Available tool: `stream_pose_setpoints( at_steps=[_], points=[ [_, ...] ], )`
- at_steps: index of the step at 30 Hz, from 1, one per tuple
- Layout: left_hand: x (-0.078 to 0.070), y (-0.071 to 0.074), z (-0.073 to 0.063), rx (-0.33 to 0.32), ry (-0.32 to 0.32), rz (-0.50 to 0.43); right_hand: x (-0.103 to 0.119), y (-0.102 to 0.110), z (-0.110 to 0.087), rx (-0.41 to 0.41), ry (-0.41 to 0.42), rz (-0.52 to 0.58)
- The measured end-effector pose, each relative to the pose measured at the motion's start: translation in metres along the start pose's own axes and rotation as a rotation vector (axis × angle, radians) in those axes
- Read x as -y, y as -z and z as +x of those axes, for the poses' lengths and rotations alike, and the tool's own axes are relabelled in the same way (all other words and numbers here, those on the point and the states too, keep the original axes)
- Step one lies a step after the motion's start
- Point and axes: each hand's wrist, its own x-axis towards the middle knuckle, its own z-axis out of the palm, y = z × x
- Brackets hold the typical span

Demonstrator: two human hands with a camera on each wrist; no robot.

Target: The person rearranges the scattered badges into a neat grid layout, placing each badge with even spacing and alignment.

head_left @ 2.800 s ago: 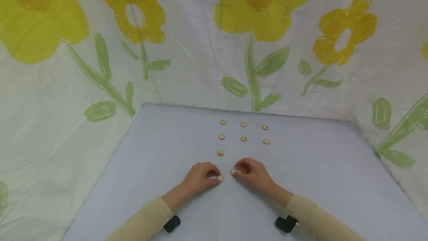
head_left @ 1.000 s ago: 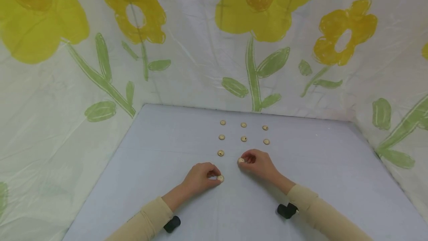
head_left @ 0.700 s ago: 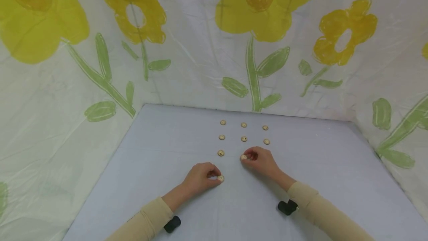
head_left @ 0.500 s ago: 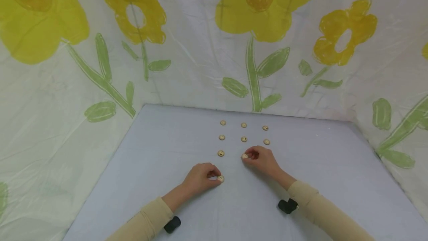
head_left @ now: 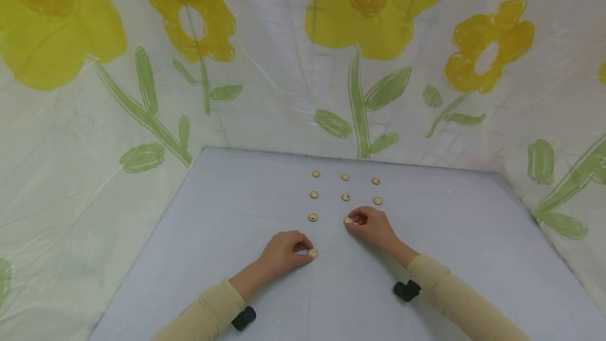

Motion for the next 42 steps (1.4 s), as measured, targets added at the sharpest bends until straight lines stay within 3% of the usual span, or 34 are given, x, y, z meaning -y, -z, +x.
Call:
stream_pose_setpoints(
  at_steps=[7, 23, 42],
  points=[
    [-0.002, 0.0, 0.0, -0.003, -0.007, -0.001, 0.0, 0.001, 0.0, 0.036, -0.059, -0.002],
    [-0.002, -0.002, 0.001, -0.013, -0.022, 0.014, -0.003, 0.004, -0.005, 0.008, -0.041, 0.017],
    [-0.002, -0.001, 0.001, -0.022, -0.034, 0.008, -0.002, 0.008, -0.024, 0.001, -0.088, 0.109]
  ],
)
